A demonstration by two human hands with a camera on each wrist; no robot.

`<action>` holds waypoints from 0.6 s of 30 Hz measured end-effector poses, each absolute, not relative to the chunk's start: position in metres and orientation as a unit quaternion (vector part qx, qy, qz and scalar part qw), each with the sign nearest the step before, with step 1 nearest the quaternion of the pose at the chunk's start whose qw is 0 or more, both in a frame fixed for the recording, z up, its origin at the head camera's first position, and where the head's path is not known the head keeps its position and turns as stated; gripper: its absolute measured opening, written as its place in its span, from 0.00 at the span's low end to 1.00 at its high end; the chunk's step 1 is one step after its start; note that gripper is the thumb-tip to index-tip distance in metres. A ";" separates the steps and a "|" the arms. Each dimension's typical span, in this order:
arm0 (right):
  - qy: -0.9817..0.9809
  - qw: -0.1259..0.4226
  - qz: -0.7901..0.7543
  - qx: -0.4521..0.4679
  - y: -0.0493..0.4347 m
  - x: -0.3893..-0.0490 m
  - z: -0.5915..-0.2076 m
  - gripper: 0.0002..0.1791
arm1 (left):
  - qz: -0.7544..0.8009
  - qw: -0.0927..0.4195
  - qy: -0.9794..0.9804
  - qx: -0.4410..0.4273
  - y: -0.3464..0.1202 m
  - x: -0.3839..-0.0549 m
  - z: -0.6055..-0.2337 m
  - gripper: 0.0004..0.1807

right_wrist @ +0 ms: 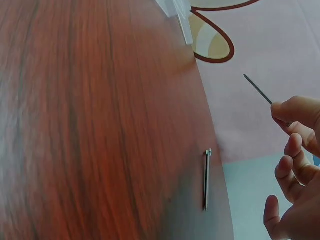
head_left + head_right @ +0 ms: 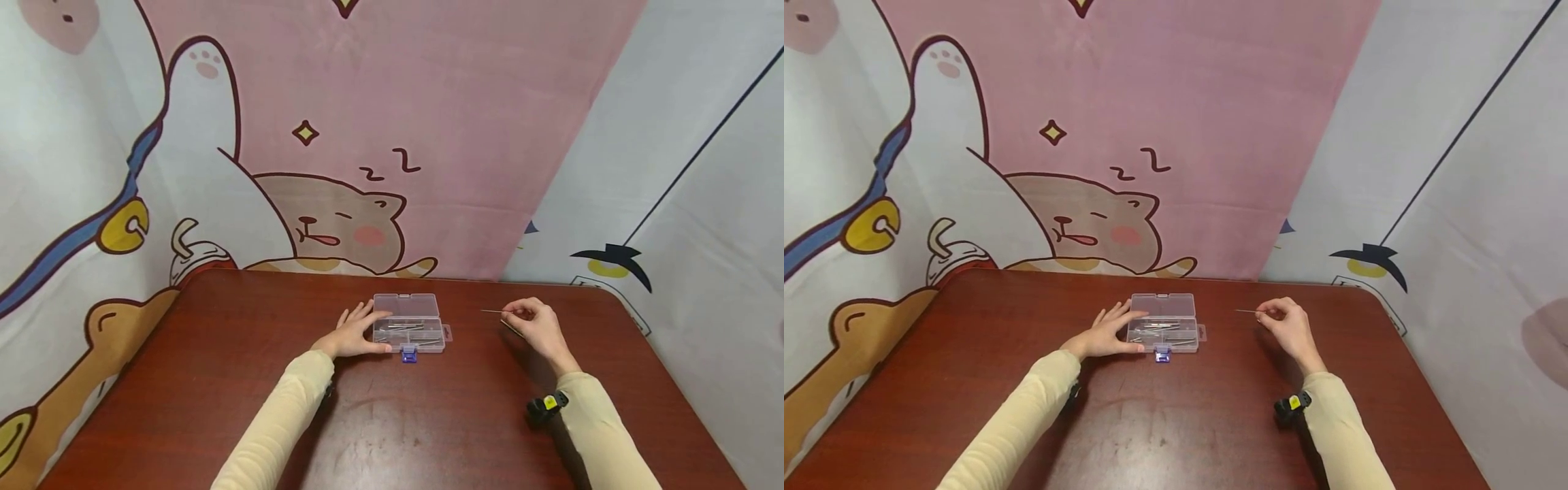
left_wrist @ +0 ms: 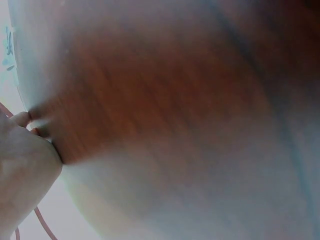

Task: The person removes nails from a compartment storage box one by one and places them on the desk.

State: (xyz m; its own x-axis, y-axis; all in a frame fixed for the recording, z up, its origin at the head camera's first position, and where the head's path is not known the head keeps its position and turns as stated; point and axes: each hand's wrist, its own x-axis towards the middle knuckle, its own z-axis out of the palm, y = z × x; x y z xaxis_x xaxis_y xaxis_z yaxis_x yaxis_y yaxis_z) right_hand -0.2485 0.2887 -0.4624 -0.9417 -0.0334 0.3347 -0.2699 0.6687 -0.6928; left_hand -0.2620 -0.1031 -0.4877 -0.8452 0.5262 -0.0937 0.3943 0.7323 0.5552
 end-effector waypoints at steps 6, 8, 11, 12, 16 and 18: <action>-0.909 0.145 0.385 0.065 0.299 -0.245 -0.463 0.05 | 0.273 0.123 0.921 0.250 -0.104 -0.262 -0.487 0.41; -0.912 0.147 0.380 0.057 0.302 -0.243 -0.464 0.06 | 0.272 0.124 0.921 0.250 -0.104 -0.262 -0.487 0.41; -0.915 0.144 0.374 0.043 0.308 -0.241 -0.466 0.06 | 0.270 0.125 0.921 0.251 -0.104 -0.262 -0.487 0.41; -0.917 0.141 0.372 0.038 0.309 -0.241 -0.467 0.06 | 0.269 0.126 0.921 0.251 -0.104 -0.262 -0.487 0.42; -0.921 0.132 0.365 0.019 0.315 -0.239 -0.469 0.07 | 0.269 0.126 0.921 0.250 -0.104 -0.262 -0.487 0.42; -0.922 0.129 0.365 0.013 0.317 -0.239 -0.470 0.08 | 0.270 0.126 0.921 0.250 -0.104 -0.263 -0.488 0.42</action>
